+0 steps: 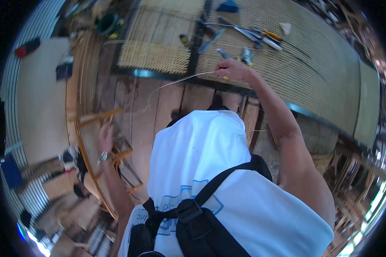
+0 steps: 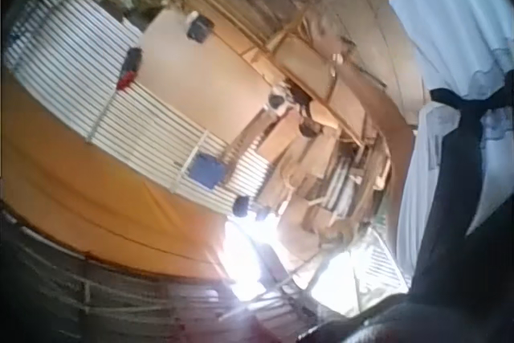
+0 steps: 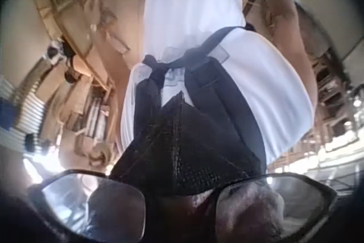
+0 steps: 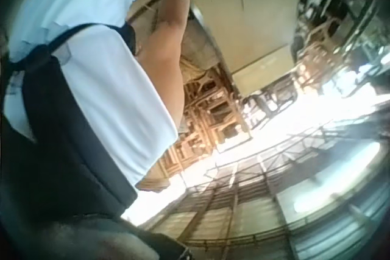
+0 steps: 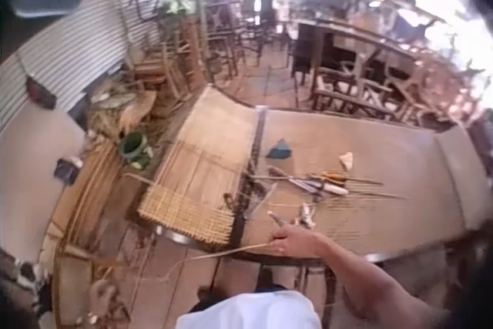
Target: Weaving or repairing a rattan/bamboo chair seat or back using long thin strips.
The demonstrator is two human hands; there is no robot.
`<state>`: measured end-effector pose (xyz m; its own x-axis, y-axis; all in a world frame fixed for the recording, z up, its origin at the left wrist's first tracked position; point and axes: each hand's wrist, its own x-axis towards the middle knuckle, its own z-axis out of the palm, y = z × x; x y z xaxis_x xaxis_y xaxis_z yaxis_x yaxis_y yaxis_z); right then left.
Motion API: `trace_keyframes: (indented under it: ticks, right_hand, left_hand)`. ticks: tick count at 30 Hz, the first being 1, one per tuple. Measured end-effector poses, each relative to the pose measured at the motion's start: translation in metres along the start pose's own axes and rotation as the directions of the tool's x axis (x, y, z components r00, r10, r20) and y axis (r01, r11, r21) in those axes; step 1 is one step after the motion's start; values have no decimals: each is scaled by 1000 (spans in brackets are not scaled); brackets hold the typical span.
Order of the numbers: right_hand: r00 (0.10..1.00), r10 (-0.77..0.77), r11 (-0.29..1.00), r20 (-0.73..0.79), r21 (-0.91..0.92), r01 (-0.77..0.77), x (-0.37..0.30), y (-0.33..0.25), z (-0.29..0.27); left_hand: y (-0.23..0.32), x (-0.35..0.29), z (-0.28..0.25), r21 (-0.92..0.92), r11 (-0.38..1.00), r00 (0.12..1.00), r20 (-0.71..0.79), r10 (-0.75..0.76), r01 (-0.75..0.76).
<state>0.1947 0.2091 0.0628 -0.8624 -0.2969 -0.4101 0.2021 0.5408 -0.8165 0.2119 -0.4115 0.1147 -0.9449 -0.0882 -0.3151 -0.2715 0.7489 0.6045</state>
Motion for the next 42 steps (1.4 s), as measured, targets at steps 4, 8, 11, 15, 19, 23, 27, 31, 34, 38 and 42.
trace_keyframes:
  ticks: [4,8,11,15,19,23,27,31,34,38,42]
  right_hand:
    - [975,-148,987,163,84,136,18,-78,57]
    - [958,-201,976,203,-46,215,20,-142,71]
    - [983,-174,974,57,-138,180,11,-122,33]
    - [978,130,959,-165,-229,-166,-21,-101,-48]
    - [837,114,868,-534,-357,-346,-61,-57,-120]
    - [822,5,805,-570,-485,-342,-73,27,-219]
    - [817,94,390,-569,-734,-556,-64,75,-271]
    - [819,-162,474,-550,-772,-424,8,-34,-154]
    - [904,-319,854,-284,-500,144,59,-180,20]
    - [750,-651,707,116,-269,654,100,-244,177]
    - [739,-629,771,242,71,633,103,-258,233]
  left_hand:
    - [166,-29,118,-368,886,906,201,372,-283]
    - [148,-8,172,-551,810,849,314,425,-202]
    - [121,2,104,-426,905,762,582,284,-12]
    - [-12,24,21,-172,984,835,548,50,54]
    - [-100,23,-47,-30,985,893,426,-143,172]
    - [-125,11,-85,3,973,925,308,-221,232]
    - [-108,12,-93,175,963,933,260,-248,207]
    - [-85,-4,-78,-65,983,945,294,-146,172]
    - [-40,-9,-73,-17,985,926,345,-156,172]
    - [39,-11,-67,-37,999,925,381,-15,32]
    - [61,-17,-70,-196,978,903,429,18,74]
